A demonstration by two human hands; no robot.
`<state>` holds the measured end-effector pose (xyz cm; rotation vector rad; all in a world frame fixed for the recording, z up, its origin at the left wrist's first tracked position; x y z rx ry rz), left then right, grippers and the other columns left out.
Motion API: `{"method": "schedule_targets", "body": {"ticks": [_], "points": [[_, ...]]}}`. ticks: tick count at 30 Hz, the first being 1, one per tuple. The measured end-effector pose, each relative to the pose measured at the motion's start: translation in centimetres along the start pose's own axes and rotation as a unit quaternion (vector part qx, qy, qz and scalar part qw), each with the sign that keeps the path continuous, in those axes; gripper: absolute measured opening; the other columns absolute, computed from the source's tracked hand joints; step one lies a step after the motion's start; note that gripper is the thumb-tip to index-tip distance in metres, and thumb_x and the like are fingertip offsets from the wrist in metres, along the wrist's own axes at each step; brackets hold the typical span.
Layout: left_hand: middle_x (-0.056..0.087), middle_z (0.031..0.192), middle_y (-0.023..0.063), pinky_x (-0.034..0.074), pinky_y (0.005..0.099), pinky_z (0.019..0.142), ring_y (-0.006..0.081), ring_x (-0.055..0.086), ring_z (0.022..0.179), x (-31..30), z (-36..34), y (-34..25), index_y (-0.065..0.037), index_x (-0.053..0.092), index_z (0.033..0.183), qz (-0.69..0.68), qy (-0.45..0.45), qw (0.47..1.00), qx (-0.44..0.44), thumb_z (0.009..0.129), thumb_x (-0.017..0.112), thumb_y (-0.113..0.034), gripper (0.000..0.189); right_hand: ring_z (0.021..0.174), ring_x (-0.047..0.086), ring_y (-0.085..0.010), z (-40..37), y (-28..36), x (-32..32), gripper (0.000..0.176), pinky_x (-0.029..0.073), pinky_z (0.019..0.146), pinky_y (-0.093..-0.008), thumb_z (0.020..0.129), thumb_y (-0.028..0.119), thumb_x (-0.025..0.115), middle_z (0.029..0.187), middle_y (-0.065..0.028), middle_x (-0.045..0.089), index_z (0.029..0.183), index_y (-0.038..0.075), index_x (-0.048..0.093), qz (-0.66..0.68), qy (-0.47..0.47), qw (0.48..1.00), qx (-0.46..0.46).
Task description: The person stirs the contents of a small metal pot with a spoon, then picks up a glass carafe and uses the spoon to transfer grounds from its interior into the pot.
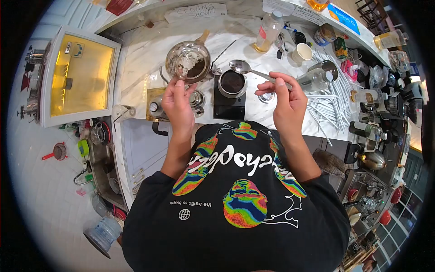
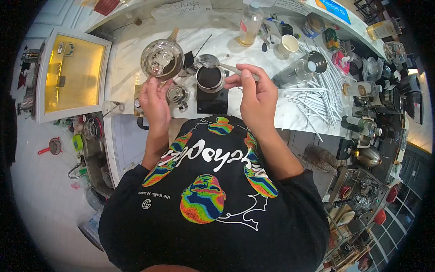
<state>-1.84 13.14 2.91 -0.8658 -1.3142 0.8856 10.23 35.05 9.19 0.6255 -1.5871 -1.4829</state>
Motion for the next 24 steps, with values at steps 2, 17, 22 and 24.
{"method": "schedule_targets", "body": {"ticks": [2, 17, 22, 24], "points": [[0.065, 0.129, 0.0146, 0.06, 0.0456, 0.094, 0.0226, 0.067, 0.111, -0.4, -0.2, 0.1, 0.001, 0.063, 0.09, -0.004, -0.003, 1.0, 0.004, 0.106, 0.054, -0.009, 0.021, 0.082, 0.073, -0.0195, -0.4, -2.2, -0.7, 0.025, 0.057, 0.081, -0.0325, 0.108, 0.011, 0.051, 0.093, -0.0169, 0.075, 0.124, -0.004, 0.062, -0.047, -0.008, 0.999, 0.011], [0.064, 0.129, 0.0181, 0.051, 0.0394, 0.102, 0.0249, 0.062, 0.122, 0.4, -1.4, -1.2, -0.001, 0.059, 0.088, 0.023, 0.091, 0.986, 0.139, 0.1, 0.053, -0.007, 0.015, 0.077, 0.072, -0.0256, -2.1, 5.2, 1.6, 0.033, 0.051, 0.098, -0.0533, 0.086, -0.015, 0.063, 0.089, -0.0133, 0.073, 0.117, -0.003, 0.066, -0.264, 0.083, 0.871, -0.407], [0.055, 0.144, 0.0289, 0.039, 0.0469, 0.114, 0.0342, 0.054, 0.136, 2.0, -2.5, -3.5, 0.002, 0.061, 0.09, 0.007, 0.129, 0.968, 0.216, 0.096, 0.061, -0.015, 0.018, 0.076, 0.071, -0.026, -2.4, 6.1, 3.6, 0.033, 0.051, 0.096, -0.0541, 0.081, -0.013, 0.068, 0.086, -0.012, 0.071, 0.113, -0.003, 0.067, -0.259, 0.159, 0.856, -0.418], [0.055, 0.144, 0.0292, 0.039, 0.0471, 0.114, 0.0348, 0.053, 0.136, 2.5, -3.2, -4.3, 0.004, 0.064, 0.095, 0.02, 0.114, 0.972, 0.203, 0.096, 0.061, -0.015, 0.019, 0.076, 0.07, -0.0258, -2.5, 5.6, 4.2, 0.033, 0.051, 0.096, -0.0533, 0.08, -0.012, 0.069, 0.086, -0.012, 0.07, 0.112, -0.005, 0.068, -0.26, 0.164, 0.856, -0.415]]}}
Point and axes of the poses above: each hand's wrist, its own z-axis towards the middle knuckle, its own x-axis out of the palm, y = z × x, the point moved 1 cm from there along z, towards the middle knuckle
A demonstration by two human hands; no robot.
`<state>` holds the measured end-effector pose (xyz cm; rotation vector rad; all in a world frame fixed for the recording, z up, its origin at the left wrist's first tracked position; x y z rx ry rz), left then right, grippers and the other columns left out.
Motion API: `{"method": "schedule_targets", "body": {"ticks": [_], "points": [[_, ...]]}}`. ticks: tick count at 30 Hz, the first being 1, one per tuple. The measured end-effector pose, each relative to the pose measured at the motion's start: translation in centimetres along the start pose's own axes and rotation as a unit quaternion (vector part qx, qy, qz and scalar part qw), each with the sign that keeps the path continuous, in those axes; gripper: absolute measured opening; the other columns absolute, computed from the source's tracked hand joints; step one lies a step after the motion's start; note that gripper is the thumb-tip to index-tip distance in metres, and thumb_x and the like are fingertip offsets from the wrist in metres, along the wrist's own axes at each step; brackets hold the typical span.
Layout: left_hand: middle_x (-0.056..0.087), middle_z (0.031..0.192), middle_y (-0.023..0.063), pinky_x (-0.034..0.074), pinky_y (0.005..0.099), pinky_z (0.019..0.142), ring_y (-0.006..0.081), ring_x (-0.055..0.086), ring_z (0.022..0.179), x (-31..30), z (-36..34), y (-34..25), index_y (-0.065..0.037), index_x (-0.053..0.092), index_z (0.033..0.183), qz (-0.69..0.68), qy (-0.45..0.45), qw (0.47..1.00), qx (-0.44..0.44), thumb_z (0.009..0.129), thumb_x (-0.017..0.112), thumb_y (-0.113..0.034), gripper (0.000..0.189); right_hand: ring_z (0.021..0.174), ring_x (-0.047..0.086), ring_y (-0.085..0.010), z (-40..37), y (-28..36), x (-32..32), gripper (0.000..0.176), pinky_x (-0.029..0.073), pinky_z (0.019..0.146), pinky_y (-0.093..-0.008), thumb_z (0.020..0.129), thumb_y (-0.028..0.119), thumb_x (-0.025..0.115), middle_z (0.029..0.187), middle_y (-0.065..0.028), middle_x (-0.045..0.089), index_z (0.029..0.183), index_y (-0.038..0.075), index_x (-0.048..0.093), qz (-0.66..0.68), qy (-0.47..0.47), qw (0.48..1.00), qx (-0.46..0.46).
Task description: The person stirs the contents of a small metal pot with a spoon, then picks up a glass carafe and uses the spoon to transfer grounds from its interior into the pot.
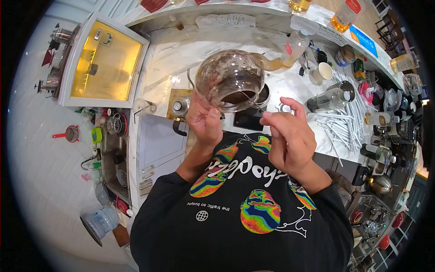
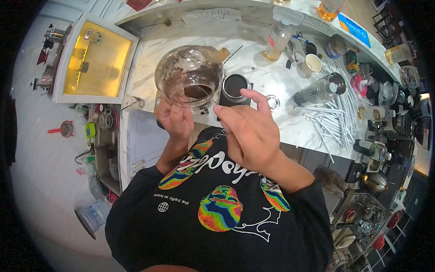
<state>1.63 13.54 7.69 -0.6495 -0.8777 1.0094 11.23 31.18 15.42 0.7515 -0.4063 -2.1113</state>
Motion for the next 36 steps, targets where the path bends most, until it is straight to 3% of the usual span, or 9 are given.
{"method": "schedule_targets", "body": {"ticks": [3, 5, 8, 15, 20, 27, 30, 32, 36], "points": [[0.054, 0.145, 0.029, 0.039, 0.046, 0.114, 0.0347, 0.054, 0.135, -0.9, -0.1, 0.3, 0.006, 0.07, 0.105, 0.018, 0.017, 0.999, 0.041, 0.095, 0.062, -0.017, 0.026, 0.075, 0.07, -0.0256, 0.0, 0.4, 0.7, 0.033, 0.051, 0.095, -0.0526, 0.08, -0.012, 0.069, 0.085, -0.0119, 0.07, 0.113, -0.005, 0.068, 0.006, -0.006, 1.0, 0.003], [0.05, 0.147, 0.0354, 0.039, 0.0567, 0.116, 0.0418, 0.052, 0.138, -0.9, -0.1, 0.1, 0.011, 0.068, 0.099, -0.001, 0.034, 0.997, 0.069, 0.092, 0.057, 0.003, 0.015, 0.075, 0.07, -0.0256, -0.1, 0.5, 0.9, 0.033, 0.051, 0.095, -0.0523, 0.08, -0.012, 0.068, 0.085, -0.012, 0.07, 0.113, -0.005, 0.068, 0.009, -0.003, 1.0, 0.003], [0.048, 0.149, 0.0353, 0.041, 0.0572, 0.115, 0.0434, 0.05, 0.139, -1.8, 0.1, 0.5, 0.011, 0.068, 0.1, 0.023, 0.073, 0.993, 0.095, 0.092, 0.057, 0.004, 0.015, 0.074, 0.069, -0.0256, -0.1, 0.7, 0.8, 0.033, 0.051, 0.094, -0.0517, 0.08, -0.012, 0.068, 0.085, -0.0122, 0.071, 0.113, -0.005, 0.068, 0.011, 0.001, 1.0, 0.002], [0.046, 0.152, 0.0346, 0.042, 0.0569, 0.114, 0.0436, 0.048, 0.141, -0.2, 0.7, -0.4, 0.012, 0.067, 0.102, -0.041, 0.037, 0.996, 0.077, 0.093, 0.056, 0.005, 0.016, 0.072, 0.069, -0.0248, 0.0, 1.0, 0.5, 0.031, 0.052, 0.092, -0.0505, 0.082, -0.011, 0.069, 0.084, -0.0123, 0.071, 0.112, -0.005, 0.068, 0.01, -0.003, 1.0, 0.014], [0.046, 0.152, 0.0336, 0.043, 0.0563, 0.114, 0.0427, 0.049, 0.14, -1.2, 0.6, 0.3, 0.013, 0.066, 0.109, 0.041, 0.058, 0.995, 0.072, 0.094, 0.059, 0.002, 0.019, 0.07, 0.068, -0.0248, -0.1, 1.0, 0.6, 0.031, 0.053, 0.091, -0.0501, 0.083, -0.011, 0.069, 0.083, -0.0123, 0.07, 0.113, -0.006, 0.067, 0.003, -0.003, 1.0, 0.018], [0.048, 0.15, 0.0335, 0.043, 0.057, 0.114, 0.0429, 0.05, 0.139, -1.4, 0.8, 1.1, 0.014, 0.065, 0.113, -0.001, 0.056, 0.994, 0.097, 0.092, 0.061, 0.0, 0.025, 0.071, 0.068, -0.0247, -0.3, 0.9, 0.7, 0.038, 0.053, 0.089, -0.0501, 0.079, -0.012, 0.069, 0.087, -0.0133, 0.07, 0.116, -0.006, 0.066, -0.004, 0.013, 1.0, -0.002], [0.048, 0.149, 0.0343, 0.043, 0.0587, 0.114, 0.0446, 0.05, 0.139, -1.4, 1.3, 1.3, 0.012, 0.066, 0.108, 0.003, 0.082, 0.988, 0.131, 0.092, 0.062, 0.0, 0.021, 0.07, 0.071, -0.0242, 0.2, 1.4, 0.8, 0.03, 0.055, 0.089, -0.0511, 0.088, -0.016, 0.062, 0.081, -0.0141, 0.071, 0.116, -0.007, 0.063, -0.01, 0.018, 1.0, 0.006], [0.048, 0.148, 0.0352, 0.042, 0.0606, 0.113, 0.0469, 0.05, 0.138, -1.2, 1.2, 0.8, 0.009, 0.065, 0.1, 0.058, 0.07, 0.991, 0.102, 0.092, 0.061, 0.0, 0.013, 0.07, 0.071, -0.0244, 0.2, 1.4, 0.9, 0.03, 0.055, 0.089, -0.0511, 0.088, -0.016, 0.062, 0.081, -0.0142, 0.071, 0.116, -0.007, 0.063, -0.005, 0.016, 1.0, 0.008], [0.049, 0.147, 0.0351, 0.041, 0.0612, 0.114, 0.0471, 0.05, 0.138, -0.9, 1.2, 1.7, 0.008, 0.063, 0.094, 0.007, 0.077, 0.99, 0.117, 0.092, 0.06, 0.0, 0.009, 0.07, 0.072, -0.025, 0.0, 1.6, 0.7, 0.03, 0.056, 0.087, -0.051, 0.087, -0.017, 0.062, 0.082, -0.0148, 0.072, 0.116, -0.008, 0.063, 0.004, 0.025, 0.999, 0.027]]}}
Point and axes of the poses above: each hand's wrist, its own z-axis towards the middle knuckle, its own x-axis out of the palm, y = z × x, the point moved 1 cm from there along z, towards the middle knuckle
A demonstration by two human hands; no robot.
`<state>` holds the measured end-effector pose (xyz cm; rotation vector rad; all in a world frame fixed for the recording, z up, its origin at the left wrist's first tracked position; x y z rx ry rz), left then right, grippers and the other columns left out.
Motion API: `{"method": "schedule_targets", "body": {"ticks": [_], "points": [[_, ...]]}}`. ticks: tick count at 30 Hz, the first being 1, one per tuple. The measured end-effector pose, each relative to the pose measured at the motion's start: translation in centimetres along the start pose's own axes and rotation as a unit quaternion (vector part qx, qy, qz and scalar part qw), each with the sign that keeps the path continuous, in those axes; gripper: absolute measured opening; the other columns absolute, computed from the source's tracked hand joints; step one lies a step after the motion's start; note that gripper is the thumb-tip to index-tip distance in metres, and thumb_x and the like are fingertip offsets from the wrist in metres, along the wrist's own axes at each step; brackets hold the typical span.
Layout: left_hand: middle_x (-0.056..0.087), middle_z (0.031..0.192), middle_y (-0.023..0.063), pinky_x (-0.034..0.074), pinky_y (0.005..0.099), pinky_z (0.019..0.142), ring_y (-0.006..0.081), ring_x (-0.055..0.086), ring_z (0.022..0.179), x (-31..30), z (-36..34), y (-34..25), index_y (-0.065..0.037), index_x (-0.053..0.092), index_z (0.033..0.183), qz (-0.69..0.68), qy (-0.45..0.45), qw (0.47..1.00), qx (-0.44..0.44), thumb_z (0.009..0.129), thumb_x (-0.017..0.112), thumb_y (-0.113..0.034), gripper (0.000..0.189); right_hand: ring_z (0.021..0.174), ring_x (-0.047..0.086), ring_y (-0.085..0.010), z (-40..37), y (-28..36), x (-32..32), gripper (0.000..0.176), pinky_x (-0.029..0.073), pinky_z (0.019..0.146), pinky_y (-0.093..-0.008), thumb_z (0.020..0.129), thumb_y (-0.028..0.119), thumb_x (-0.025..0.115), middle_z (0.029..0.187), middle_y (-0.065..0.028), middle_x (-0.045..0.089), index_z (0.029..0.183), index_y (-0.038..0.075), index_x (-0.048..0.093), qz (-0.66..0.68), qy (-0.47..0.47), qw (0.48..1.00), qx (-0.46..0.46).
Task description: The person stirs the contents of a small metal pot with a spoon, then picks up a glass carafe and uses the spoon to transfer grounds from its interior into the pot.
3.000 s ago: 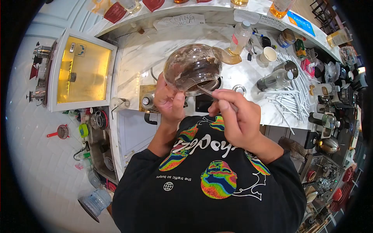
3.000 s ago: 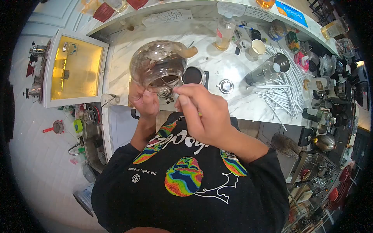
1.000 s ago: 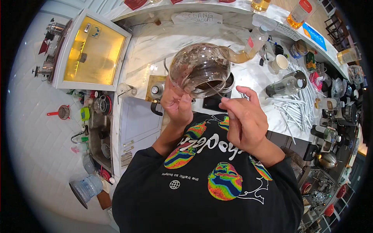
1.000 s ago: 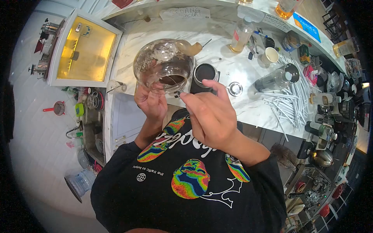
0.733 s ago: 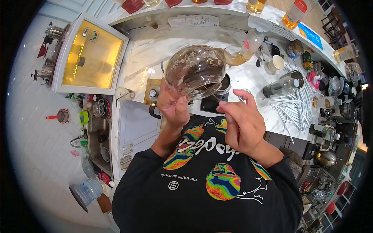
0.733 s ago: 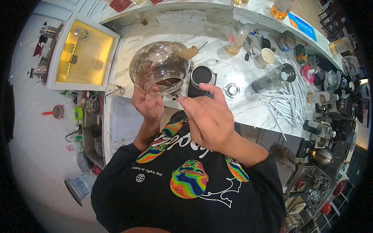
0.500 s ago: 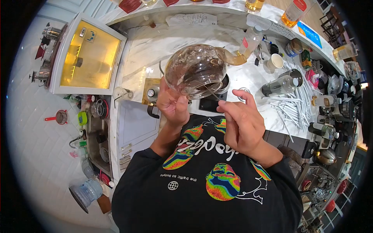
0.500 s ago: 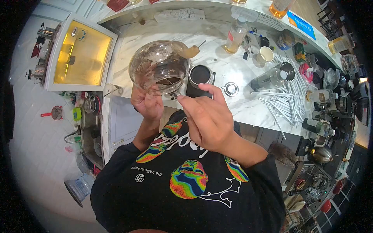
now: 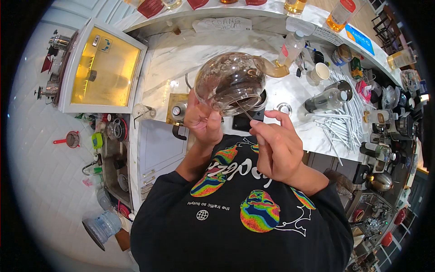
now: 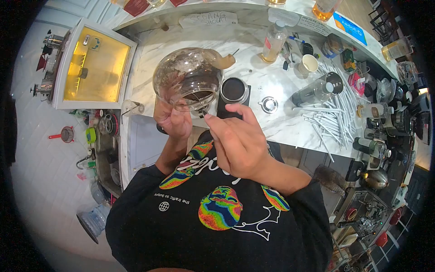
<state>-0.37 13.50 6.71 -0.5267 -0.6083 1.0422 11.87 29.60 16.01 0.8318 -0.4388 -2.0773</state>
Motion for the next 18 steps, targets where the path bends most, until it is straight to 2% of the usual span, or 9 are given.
{"method": "schedule_targets", "body": {"ticks": [3, 4, 5, 6, 7, 9, 10, 13, 18], "points": [[0.051, 0.146, 0.034, 0.044, 0.056, 0.112, 0.043, 0.053, 0.135, 0.6, 0.5, -0.3, 0.005, 0.064, 0.092, -0.029, -0.021, 0.999, -0.011, 0.092, 0.06, -0.001, 0.007, 0.072, 0.073, -0.0228, -0.4, 0.0, 0.5, 0.028, 0.057, 0.085, -0.0457, 0.093, -0.014, 0.059, 0.082, -0.0162, 0.072, 0.12, -0.008, 0.062, 0.004, -0.012, 1.0, 0.02], [0.053, 0.142, 0.0325, 0.045, 0.0506, 0.109, 0.0405, 0.057, 0.13, 0.7, 1.3, -0.9, 0.001, 0.057, 0.08, 0.043, 0.01, 0.999, -0.023, 0.091, 0.064, -0.005, 0.015, 0.072, 0.073, -0.0228, -0.6, 0.2, 0.5, 0.028, 0.057, 0.085, -0.0457, 0.093, -0.014, 0.059, 0.082, -0.0162, 0.072, 0.12, -0.008, 0.062, 0.004, -0.012, 1.0, 0.021], [0.056, 0.138, 0.031, 0.047, 0.0452, 0.105, 0.0379, 0.06, 0.125, 0.8, 1.7, -1.2, -0.002, 0.049, 0.068, 0.113, 0.041, 0.992, -0.035, 0.09, 0.068, -0.009, 0.03, 0.074, 0.073, -0.0225, -0.9, 0.1, 0.6, 0.025, 0.058, 0.083, -0.0427, 0.098, -0.009, 0.056, 0.085, -0.0173, 0.073, 0.122, -0.008, 0.06, 0.061, -0.01, 0.991, 0.122], [0.056, 0.138, 0.031, 0.047, 0.0452, 0.105, 0.0379, 0.06, 0.125, 0.8, 1.5, -1.1, -0.002, 0.049, 0.068, 0.112, 0.041, 0.992, -0.034, 0.09, 0.068, -0.009, 0.03, 0.076, 0.073, -0.0222, -1.1, 0.0, 0.7, 0.023, 0.059, 0.081, -0.0397, 0.103, -0.003, 0.053, 0.087, -0.0184, 0.073, 0.124, -0.007, 0.059, 0.116, -0.008, 0.968, 0.221], [0.055, 0.139, 0.0314, 0.048, 0.0451, 0.104, 0.0377, 0.06, 0.126, 0.8, 1.1, -0.8, -0.002, 0.049, 0.067, 0.119, 0.039, 0.99, -0.062, 0.091, 0.069, -0.009, 0.032, 0.076, 0.073, -0.0222, -1.1, -0.1, 0.9, 0.023, 0.059, 0.081, -0.0397, 0.103, -0.003, 0.053, 0.087, -0.0184, 0.073, 0.124, -0.007, 0.059, 0.116, -0.008, 0.968, 0.221], [0.054, 0.139, 0.0317, 0.049, 0.0449, 0.103, 0.0375, 0.06, 0.126, 0.9, 0.7, -0.4, -0.002, 0.048, 0.067, 0.125, 0.036, 0.987, -0.09, 0.092, 0.07, -0.01, 0.034, 0.077, 0.072, -0.0216, -1.1, -0.8, 1.2, 0.022, 0.059, 0.075, -0.0318, 0.107, 0.005, 0.051, 0.093, -0.0181, 0.072, 0.124, -0.007, 0.058, 0.327, -0.08, 0.868, 0.366], [0.054, 0.139, 0.0318, 0.05, 0.0446, 0.102, 0.037, 0.06, 0.126, 1.0, 0.6, -0.3, -0.002, 0.048, 0.067, 0.13, 0.039, 0.987, -0.084, 0.092, 0.071, -0.009, 0.035, 0.079, 0.072, -0.0223, -1.0, -1.1, 1.2, 0.027, 0.059, 0.077, -0.033, 0.11, 0.012, 0.047, 0.097, -0.0196, 0.073, 0.125, -0.008, 0.055, 0.37, -0.088, 0.84, 0.388], [0.054, 0.139, 0.0318, 0.052, 0.0437, 0.099, 0.0362, 0.06, 0.126, 1.6, 0.2, 0.2, -0.001, 0.048, 0.069, 0.114, 0.023, 0.989, -0.096, 0.093, 0.072, -0.008, 0.035, 0.081, 0.073, -0.0238, -0.9, -2.7, 0.9, 0.029, 0.059, 0.077, -0.0335, 0.111, 0.016, 0.046, 0.098, -0.0219, 0.073, 0.124, -0.008, 0.055, 0.435, -0.109, 0.783, 0.431], [0.053, 0.141, 0.031, 0.051, 0.043, 0.101, 0.0347, 0.058, 0.129, 2.1, 0.2, 0.5, -0.001, 0.048, 0.07, 0.125, 0.025, 0.985, -0.12, 0.095, 0.069, -0.007, 0.033, 0.085, 0.073, -0.0224, -0.5, -4.6, 1.3, 0.031, 0.056, 0.081, -0.0317, 0.111, 0.02, 0.046, 0.1, -0.0215, 0.074, 0.123, -0.008, 0.056, 0.378, -0.139, 0.82, 0.407]]}}
Point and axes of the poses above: each hand's wrist, its own z-axis towards the middle knuckle, its own x-axis out of the palm, y = z × x, the point moved 1 cm from there along z, towards the middle knuckle
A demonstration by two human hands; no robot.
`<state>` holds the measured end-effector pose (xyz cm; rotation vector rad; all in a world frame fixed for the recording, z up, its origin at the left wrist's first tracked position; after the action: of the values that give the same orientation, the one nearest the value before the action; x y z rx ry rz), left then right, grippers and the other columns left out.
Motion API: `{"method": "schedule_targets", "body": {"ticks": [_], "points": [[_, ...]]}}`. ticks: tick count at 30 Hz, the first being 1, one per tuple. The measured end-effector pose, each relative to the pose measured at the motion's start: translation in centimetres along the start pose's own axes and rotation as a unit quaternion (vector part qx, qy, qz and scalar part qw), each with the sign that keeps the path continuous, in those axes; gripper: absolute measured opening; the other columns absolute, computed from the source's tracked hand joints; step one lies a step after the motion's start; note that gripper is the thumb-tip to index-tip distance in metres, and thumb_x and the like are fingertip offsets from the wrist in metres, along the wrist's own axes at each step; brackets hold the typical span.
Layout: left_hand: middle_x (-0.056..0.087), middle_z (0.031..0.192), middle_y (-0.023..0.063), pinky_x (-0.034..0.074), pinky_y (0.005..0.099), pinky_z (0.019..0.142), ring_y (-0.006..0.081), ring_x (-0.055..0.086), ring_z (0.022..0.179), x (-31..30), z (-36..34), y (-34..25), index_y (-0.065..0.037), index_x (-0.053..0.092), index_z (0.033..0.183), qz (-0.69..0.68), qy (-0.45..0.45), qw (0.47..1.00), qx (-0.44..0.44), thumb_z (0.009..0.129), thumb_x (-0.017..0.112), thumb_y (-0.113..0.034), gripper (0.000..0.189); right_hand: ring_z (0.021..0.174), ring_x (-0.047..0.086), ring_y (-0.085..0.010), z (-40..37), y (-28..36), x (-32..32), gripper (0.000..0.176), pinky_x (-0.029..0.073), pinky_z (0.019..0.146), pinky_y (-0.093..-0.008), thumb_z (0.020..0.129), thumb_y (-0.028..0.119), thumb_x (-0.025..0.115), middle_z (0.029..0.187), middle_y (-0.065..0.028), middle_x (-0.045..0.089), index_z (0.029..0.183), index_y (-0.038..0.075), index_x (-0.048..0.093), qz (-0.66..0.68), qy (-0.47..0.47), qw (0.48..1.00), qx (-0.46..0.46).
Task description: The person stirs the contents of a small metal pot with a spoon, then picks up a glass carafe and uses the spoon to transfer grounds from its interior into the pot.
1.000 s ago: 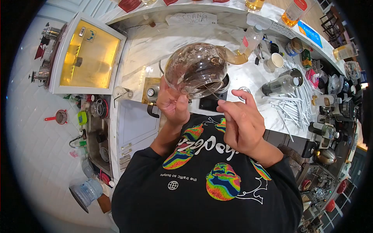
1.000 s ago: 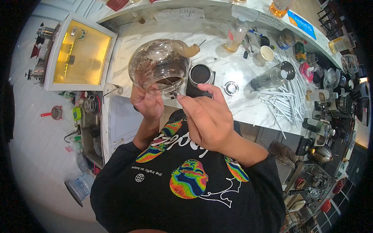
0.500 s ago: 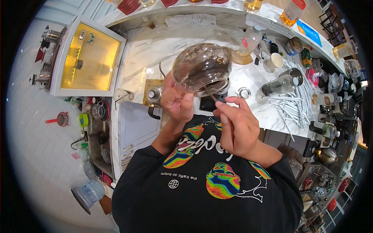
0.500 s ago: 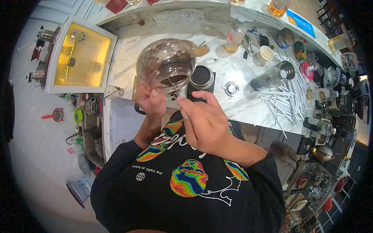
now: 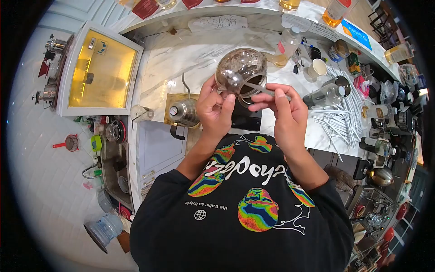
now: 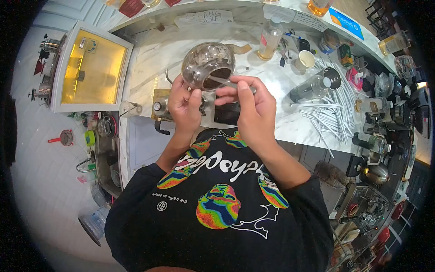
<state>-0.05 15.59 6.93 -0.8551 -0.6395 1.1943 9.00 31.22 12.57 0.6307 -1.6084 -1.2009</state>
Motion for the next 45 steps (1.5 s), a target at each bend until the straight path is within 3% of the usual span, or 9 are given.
{"method": "schedule_targets", "body": {"ticks": [9, 18, 21, 24, 30, 32, 35, 39, 45], "points": [[0.058, 0.139, 0.0231, 0.047, 0.038, 0.101, 0.028, 0.059, 0.126, 0.1, -0.6, 2.9, -0.002, 0.049, 0.074, -0.053, -0.063, 0.987, -0.137, 0.099, 0.067, -0.009, 0.031, 0.086, 0.074, -0.023, 0.5, 0.4, -1.4, 0.031, 0.056, 0.082, -0.0318, 0.111, 0.019, 0.046, 0.1, -0.021, 0.075, 0.122, -0.007, 0.058, -0.049, -0.032, 0.998, -0.032], [0.06, 0.13, 0.0161, 0.061, 0.0394, 0.094, 0.0211, 0.065, 0.113, -1.3, -0.9, 3.4, -0.001, 0.053, 0.08, -0.086, -0.118, 0.977, -0.156, 0.106, 0.054, -0.008, 0.027, 0.085, 0.075, -0.0231, -0.6, -4.5, -5.4, 0.027, 0.057, 0.082, -0.0344, 0.11, 0.015, 0.047, 0.099, -0.0201, 0.075, 0.123, -0.005, 0.06, -0.116, -0.095, 0.987, -0.063], [0.06, 0.13, 0.0161, 0.061, 0.0411, 0.096, 0.0216, 0.066, 0.112, -1.7, -1.3, 3.8, 0.0, 0.056, 0.083, -0.091, -0.121, 0.975, -0.165, 0.106, 0.052, -0.007, 0.024, 0.085, 0.075, -0.0264, -0.8, -6.9, -6.6, 0.02, 0.056, 0.088, -0.0353, 0.1, -0.004, 0.057, 0.099, -0.0165, 0.076, 0.119, -0.001, 0.064, -0.478, 0.024, 0.85, -0.222], [0.06, 0.131, 0.0156, 0.061, 0.0406, 0.096, 0.0219, 0.066, 0.113, -1.8, -1.4, 3.9, 0.001, 0.057, 0.084, -0.085, -0.122, 0.975, -0.166, 0.106, 0.052, -0.007, 0.024, 0.085, 0.073, -0.0306, -0.7, -6.4, -6.7, 0.025, 0.055, 0.09, -0.039, 0.096, -0.01, 0.058, 0.097, -0.0161, 0.076, 0.119, -0.001, 0.065, -0.526, 0.048, 0.78, -0.335], [0.054, 0.14, 0.0228, 0.057, 0.0445, 0.103, 0.0288, 0.058, 0.129, -1.8, -1.2, 2.9, 0.0, 0.051, 0.08, -0.102, -0.098, 0.982, -0.125, 0.102, 0.055, -0.002, 0.023, 0.083, 0.072, -0.0295, -1.8, 0.7, -3.9, 0.037, 0.053, 0.093, -0.0524, 0.084, -0.015, 0.064, 0.097, -0.015, 0.073, 0.119, -0.003, 0.065, -0.392, 0.021, 0.82, -0.417], [0.052, 0.146, 0.0245, 0.054, 0.0432, 0.105, 0.0314, 0.056, 0.133, -1.9, -1.0, 2.7, 0.011, 0.059, 0.115, -0.055, -0.047, 0.996, 0.044, 0.1, 0.046, 0.0, 0.022, 0.082, 0.072, -0.029, -2.3, 2.5, -2.5, 0.038, 0.053, 0.094, -0.0541, 0.082, -0.015, 0.064, 0.095, -0.0151, 0.072, 0.118, -0.004, 0.065, -0.369, 0.09, 0.817, -0.434], [0.048, 0.152, 0.0278, 0.046, 0.0469, 0.113, 0.0353, 0.051, 0.139, -2.2, -0.7, 0.9, 0.012, 0.058, 0.125, -0.046, -0.005, 0.997, 0.061, 0.097, 0.048, 0.002, 0.032, 0.079, 0.073, -0.0266, -1.9, 3.0, -0.6, 0.029, 0.051, 0.097, -0.0566, 0.094, -0.015, 0.051, 0.088, -0.0165, 0.073, 0.119, -0.004, 0.062, -0.37, 0.123, 0.808, -0.441], [0.047, 0.151, 0.0319, 0.041, 0.054, 0.116, 0.0424, 0.047, 0.142, -2.6, -0.6, 0.3, 0.013, 0.066, 0.113, -0.063, 0.006, 0.989, 0.131, 0.094, 0.052, 0.005, 0.025, 0.08, 0.071, -0.0263, -1.3, 2.6, 0.3, 0.04, 0.051, 0.092, -0.0512, 0.078, -0.013, 0.067, 0.093, -0.0122, 0.072, 0.118, -0.004, 0.065, -0.374, 0.151, 0.806, -0.434], [0.045, 0.152, 0.0344, 0.041, 0.0557, 0.115, 0.0445, 0.046, 0.143, -2.5, -0.3, -0.6, 0.012, 0.068, 0.103, -0.061, -0.016, 0.992, 0.11, 0.095, 0.052, 0.006, 0.02, 0.076, 0.07, -0.025, -1.5, 2.4, 1.0, 0.039, 0.051, 0.091, -0.0495, 0.078, -0.011, 0.067, 0.092, -0.0111, 0.071, 0.117, -0.005, 0.064, -0.378, 0.148, 0.798, -0.445]]}}
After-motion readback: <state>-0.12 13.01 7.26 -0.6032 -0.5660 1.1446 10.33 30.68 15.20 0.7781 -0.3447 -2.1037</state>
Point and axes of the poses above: each hand's wrist, its own z-axis towards the middle knuckle, its own x-axis out of the palm, y = z × x, the point moved 1 cm from there along z, towards the middle knuckle
